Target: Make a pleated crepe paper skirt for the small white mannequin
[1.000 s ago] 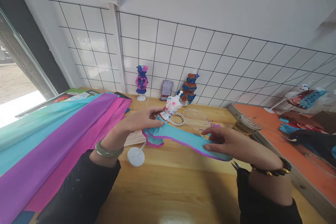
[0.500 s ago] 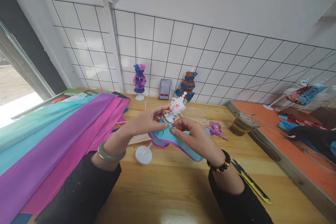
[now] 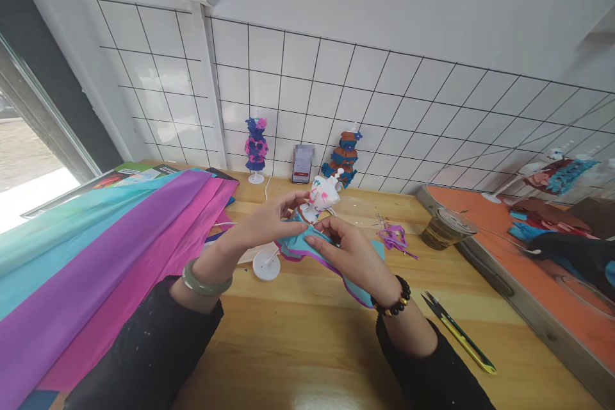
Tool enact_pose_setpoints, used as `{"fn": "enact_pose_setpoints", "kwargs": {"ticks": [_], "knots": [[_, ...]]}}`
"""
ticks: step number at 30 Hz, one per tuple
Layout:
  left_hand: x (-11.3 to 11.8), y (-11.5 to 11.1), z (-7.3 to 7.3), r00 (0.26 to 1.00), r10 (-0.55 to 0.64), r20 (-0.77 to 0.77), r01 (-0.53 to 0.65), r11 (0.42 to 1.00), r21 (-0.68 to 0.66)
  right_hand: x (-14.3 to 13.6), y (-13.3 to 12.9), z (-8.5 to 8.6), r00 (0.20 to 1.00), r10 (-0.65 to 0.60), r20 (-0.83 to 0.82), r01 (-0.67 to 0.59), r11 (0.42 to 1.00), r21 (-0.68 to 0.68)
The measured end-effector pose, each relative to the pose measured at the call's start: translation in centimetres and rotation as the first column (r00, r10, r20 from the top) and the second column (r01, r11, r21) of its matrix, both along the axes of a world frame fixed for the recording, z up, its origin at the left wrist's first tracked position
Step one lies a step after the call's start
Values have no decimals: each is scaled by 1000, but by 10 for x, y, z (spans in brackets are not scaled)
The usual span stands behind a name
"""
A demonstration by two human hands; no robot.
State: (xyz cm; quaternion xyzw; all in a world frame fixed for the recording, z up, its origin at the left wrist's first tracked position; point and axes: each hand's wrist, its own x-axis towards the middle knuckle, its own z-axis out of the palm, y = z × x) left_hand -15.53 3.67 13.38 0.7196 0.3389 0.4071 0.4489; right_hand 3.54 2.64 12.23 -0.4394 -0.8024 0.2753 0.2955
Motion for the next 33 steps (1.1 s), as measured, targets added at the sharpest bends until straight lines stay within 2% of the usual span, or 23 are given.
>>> {"fn": "enact_pose_setpoints", "kwargs": {"ticks": [5,10,14,19,24,33], "knots": [[3,-1,0,1000,9,5,-9,1000,-3,-2,2,0,999,-39,2,39,995,-91],[2,1,-4,1000,14,-5,-14,1000,-3,0,3,3,999,29,29,-21,968,-250],[3,1,-6,999,15,36,-14,1000,-25,-4,3,1,995,91,-36,-98,922,-374],[5,2,-8,998,57,37,-54,996,-72,-9,0,0,993,88,-83,-115,901,-419],[5,4,-9,996,77,40,-74,995,-61,-6,0,3,989,89,-120,-133,890,-436],[6,0,-5,980,176,-95,-169,983,75,2,11,-9,970,63,-236,-172,861,-479]]}}
